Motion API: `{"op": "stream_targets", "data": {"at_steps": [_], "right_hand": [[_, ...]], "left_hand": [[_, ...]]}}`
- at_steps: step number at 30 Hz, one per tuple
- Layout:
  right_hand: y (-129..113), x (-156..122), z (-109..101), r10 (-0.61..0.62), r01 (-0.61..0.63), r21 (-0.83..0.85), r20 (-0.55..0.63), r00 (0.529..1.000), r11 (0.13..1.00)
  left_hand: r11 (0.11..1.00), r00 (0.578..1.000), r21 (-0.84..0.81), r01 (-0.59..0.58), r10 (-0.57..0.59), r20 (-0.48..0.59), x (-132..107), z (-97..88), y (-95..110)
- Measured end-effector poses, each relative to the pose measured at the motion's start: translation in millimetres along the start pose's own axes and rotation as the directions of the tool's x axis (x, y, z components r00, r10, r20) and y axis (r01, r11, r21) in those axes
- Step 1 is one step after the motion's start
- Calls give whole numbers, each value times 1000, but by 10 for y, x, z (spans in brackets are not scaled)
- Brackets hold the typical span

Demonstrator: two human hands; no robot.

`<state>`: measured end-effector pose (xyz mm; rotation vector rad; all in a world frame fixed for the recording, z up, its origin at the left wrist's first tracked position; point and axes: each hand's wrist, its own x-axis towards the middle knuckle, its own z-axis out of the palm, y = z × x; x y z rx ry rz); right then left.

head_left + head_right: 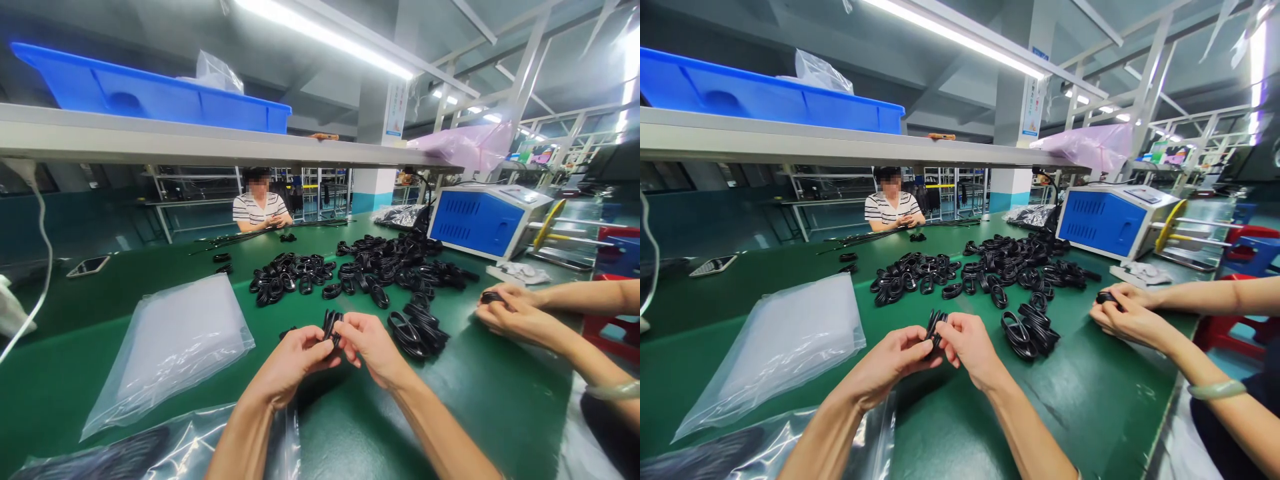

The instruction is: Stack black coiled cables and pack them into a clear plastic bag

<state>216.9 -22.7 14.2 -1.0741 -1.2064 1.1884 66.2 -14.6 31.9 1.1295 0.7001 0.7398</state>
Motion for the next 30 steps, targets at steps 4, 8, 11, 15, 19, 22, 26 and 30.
{"op": "stream_targets", "data": {"at_steps": [4,8,11,15,19,22,26,30], "right_hand": [[-2,-6,10,6,-6,25,-4,1000,1000],[3,-13,3,38,-38,84,2,999,996],[1,-11,-21,49,-52,119,24,998,991],[-9,-3,-40,52,-59,123,60,997,991],[4,-5,-31,55,-63,119,70,996,991],[19,-18,-25,28,-33,82,63,998,996],[8,-27,-34,17,-15,-41,50,999,999],[-19,-19,-43,32,-24,-110,71,997,994]], "left_hand": [[999,1000,32,-4,4,4,-3,3,-9],[999,1000,35,-9,8,20,-8,-14,-10],[1000,997,11,1,-1,73,-27,-31,10],[1000,995,-6,5,-4,103,-46,-53,29],[1000,997,-2,22,-22,72,-39,-65,15],[999,999,38,15,-16,43,-33,-58,7],[996,999,83,19,-22,35,-31,-47,-5],[996,998,73,48,-51,37,-27,-48,-26]]}}
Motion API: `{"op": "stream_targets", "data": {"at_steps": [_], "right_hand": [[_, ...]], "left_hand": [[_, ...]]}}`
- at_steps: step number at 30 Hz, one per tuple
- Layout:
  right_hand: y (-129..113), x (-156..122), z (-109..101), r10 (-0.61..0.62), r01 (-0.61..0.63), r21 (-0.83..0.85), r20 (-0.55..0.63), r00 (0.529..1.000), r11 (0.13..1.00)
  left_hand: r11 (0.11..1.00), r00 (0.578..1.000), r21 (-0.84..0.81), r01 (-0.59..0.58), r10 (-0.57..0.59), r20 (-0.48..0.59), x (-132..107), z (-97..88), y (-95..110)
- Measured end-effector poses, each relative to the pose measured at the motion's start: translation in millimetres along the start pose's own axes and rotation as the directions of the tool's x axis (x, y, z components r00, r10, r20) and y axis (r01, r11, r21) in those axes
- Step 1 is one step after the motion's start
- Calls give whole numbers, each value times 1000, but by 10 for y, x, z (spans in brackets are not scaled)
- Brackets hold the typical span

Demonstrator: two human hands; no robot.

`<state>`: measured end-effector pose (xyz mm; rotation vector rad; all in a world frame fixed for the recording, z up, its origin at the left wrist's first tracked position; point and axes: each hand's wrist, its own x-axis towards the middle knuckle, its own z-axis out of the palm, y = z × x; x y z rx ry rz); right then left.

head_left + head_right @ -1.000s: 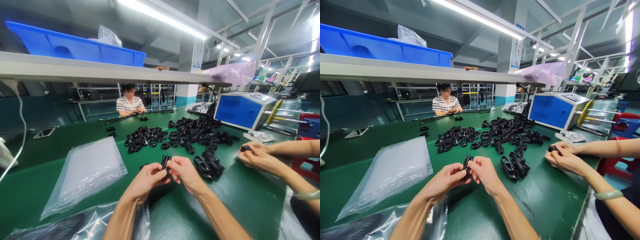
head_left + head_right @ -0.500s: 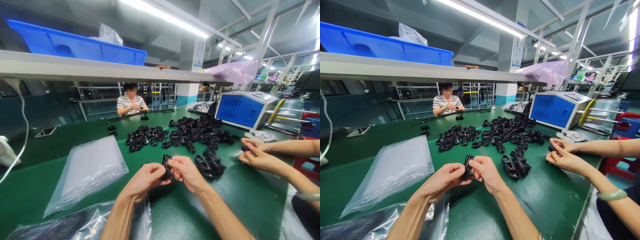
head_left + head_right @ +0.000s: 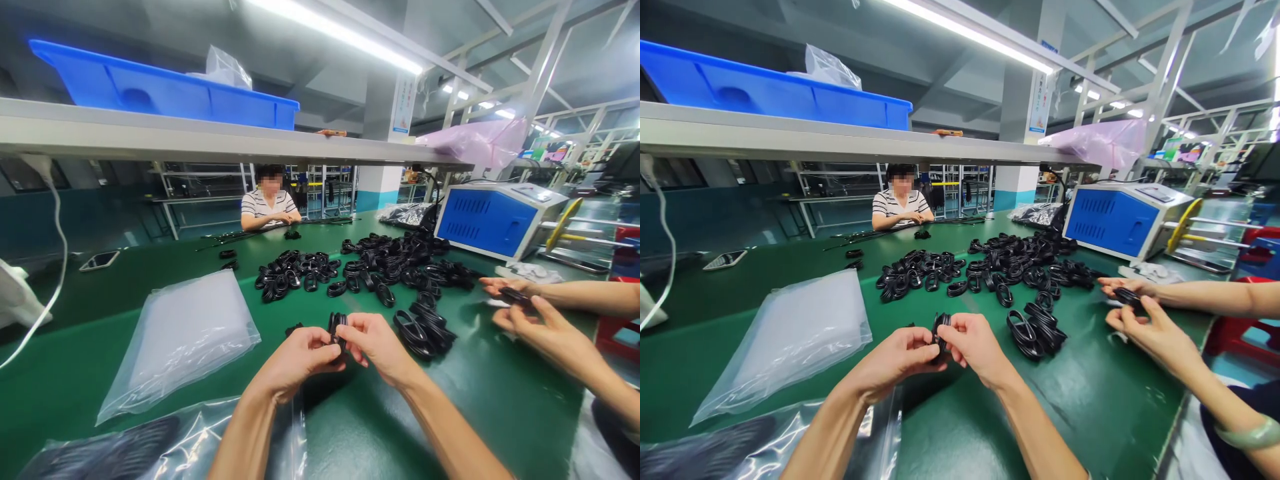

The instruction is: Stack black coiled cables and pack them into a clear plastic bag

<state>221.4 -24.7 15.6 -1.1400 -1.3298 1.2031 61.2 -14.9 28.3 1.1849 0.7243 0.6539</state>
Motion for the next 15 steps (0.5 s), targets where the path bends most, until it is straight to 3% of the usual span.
{"op": "stream_targets", "data": {"at_steps": [15], "right_hand": [[93,31,24,-5,9,-136,30,1000,991]], "left_hand": [[993,991,117,-14,29,-129,56,21,-59]]}}
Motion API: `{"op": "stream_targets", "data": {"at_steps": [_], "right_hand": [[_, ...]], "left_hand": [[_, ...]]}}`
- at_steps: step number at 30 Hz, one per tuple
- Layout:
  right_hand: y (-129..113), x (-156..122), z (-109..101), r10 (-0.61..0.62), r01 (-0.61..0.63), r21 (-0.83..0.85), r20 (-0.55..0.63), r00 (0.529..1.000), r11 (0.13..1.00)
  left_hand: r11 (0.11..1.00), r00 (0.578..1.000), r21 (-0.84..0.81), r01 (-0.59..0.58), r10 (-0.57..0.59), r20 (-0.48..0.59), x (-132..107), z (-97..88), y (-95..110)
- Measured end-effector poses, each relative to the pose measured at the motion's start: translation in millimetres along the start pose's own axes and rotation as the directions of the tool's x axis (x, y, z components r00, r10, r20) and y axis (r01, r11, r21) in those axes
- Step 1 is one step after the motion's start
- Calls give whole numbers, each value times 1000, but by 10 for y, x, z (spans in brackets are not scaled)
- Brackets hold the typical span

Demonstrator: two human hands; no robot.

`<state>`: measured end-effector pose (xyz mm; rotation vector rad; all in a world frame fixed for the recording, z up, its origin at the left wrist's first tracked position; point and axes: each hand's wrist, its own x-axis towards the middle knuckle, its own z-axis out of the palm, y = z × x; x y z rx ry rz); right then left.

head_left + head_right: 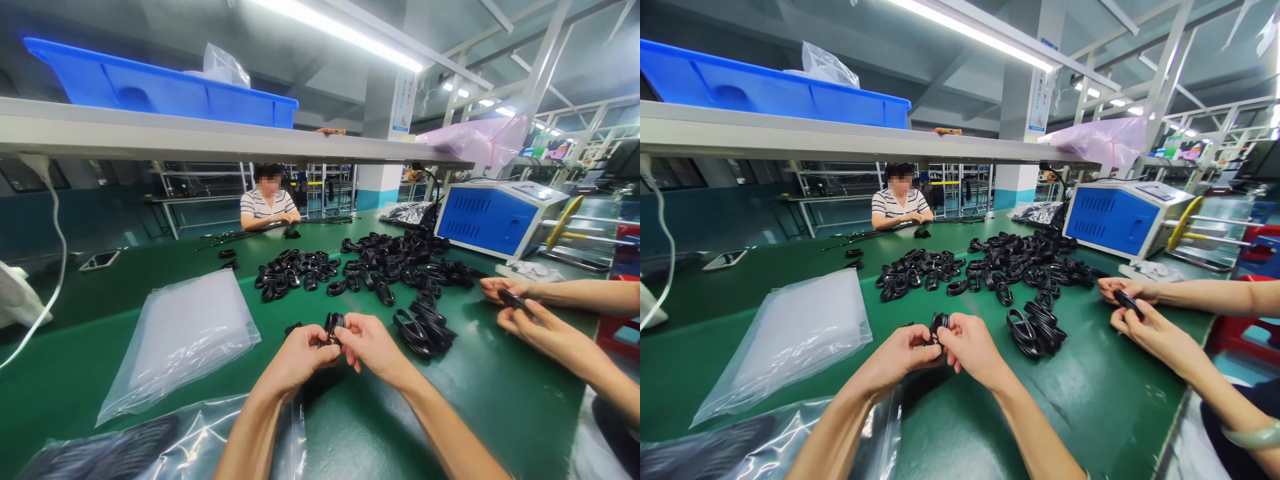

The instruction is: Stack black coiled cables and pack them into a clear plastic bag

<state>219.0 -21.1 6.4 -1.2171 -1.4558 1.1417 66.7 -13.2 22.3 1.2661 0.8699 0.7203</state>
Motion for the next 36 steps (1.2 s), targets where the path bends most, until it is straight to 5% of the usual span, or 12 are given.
{"op": "stream_targets", "data": {"at_steps": [5,13,20,29,36], "right_hand": [[-31,-11,-32,-15,9,103,58,998,995],[-6,15,-37,4,0,263,-16,1000,965],[-5,8,-41,45,-27,298,-54,998,954],[17,-6,-1,58,-70,198,66,996,978],[33,-9,-24,93,-107,105,127,988,989]], "left_hand": [[999,999,-30,29,-29,28,-11,-4,-7],[994,997,-107,-16,25,79,-31,-17,66],[998,988,55,-26,17,153,-98,-40,165],[925,990,375,-67,17,137,-85,-130,62],[919,995,392,-48,10,98,-36,-150,-40]]}}
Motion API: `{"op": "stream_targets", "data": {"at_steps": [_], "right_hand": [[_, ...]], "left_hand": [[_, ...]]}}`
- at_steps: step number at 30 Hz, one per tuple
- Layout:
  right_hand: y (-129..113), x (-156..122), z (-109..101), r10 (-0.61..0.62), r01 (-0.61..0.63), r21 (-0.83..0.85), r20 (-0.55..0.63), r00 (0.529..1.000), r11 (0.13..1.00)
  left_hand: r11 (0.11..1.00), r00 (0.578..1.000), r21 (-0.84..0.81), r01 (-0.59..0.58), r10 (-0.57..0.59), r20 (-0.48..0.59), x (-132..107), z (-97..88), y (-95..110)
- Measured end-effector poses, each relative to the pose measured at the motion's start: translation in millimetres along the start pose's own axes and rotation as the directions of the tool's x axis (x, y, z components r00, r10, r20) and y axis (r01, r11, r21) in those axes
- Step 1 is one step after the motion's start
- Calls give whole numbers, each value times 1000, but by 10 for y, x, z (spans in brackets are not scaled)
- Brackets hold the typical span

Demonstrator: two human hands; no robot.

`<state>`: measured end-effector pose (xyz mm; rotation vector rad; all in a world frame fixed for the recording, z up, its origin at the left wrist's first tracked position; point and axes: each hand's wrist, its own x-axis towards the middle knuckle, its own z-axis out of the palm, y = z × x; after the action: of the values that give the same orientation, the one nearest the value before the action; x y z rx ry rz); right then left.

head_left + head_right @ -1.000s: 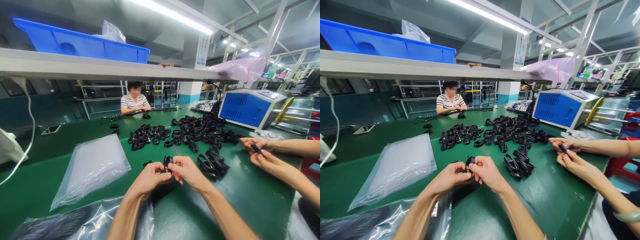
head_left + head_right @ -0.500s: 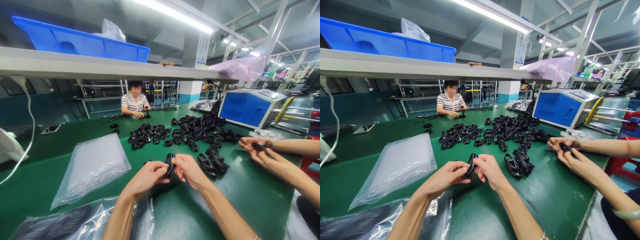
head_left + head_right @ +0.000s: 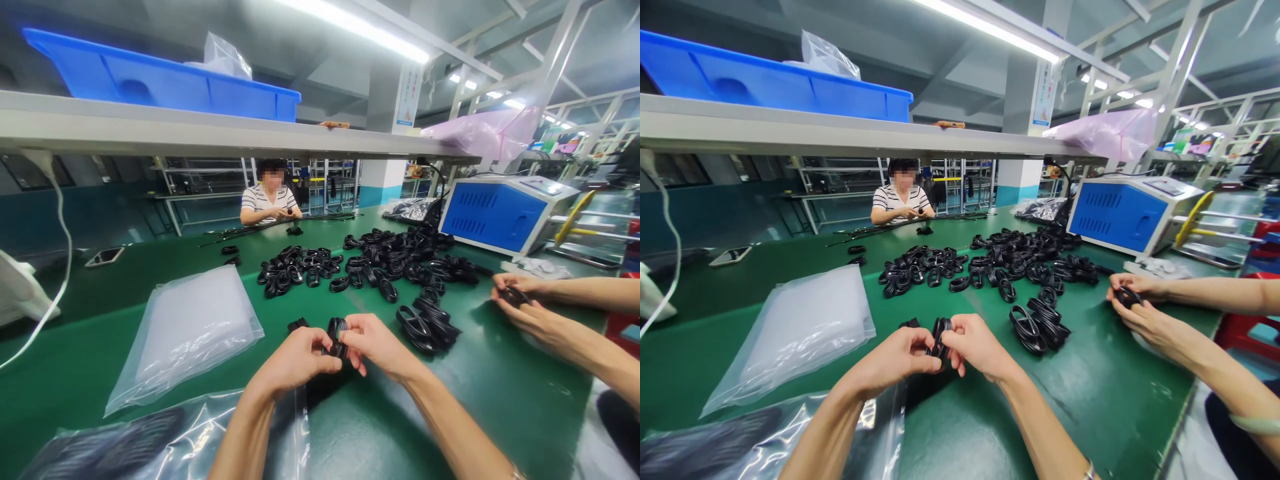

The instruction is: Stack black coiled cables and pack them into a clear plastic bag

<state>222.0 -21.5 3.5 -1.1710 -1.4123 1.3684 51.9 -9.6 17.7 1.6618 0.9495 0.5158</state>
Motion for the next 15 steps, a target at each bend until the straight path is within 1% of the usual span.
{"op": "stream_targets", "data": {"at_steps": [4,8,9,12,13,15], "right_hand": [[3,2,24,-19,18,-65,-10,1000,998],[-7,-3,29,-62,54,-143,-47,997,988],[-14,-5,24,-62,54,-135,-55,997,989],[-41,-14,2,-58,54,-71,-67,996,996],[-49,-16,-6,-58,54,-50,-70,996,997],[-61,-20,-21,-50,49,-23,-63,997,999]], "left_hand": [[999,999,38,-6,7,-33,28,2,-23],[996,996,93,-16,24,-80,25,10,25],[997,997,80,-22,28,-70,16,9,48],[999,999,-31,-39,39,-4,-15,-7,109],[998,999,-59,-36,36,0,-20,-15,118],[998,998,-55,-31,28,-63,-16,-35,115]]}}
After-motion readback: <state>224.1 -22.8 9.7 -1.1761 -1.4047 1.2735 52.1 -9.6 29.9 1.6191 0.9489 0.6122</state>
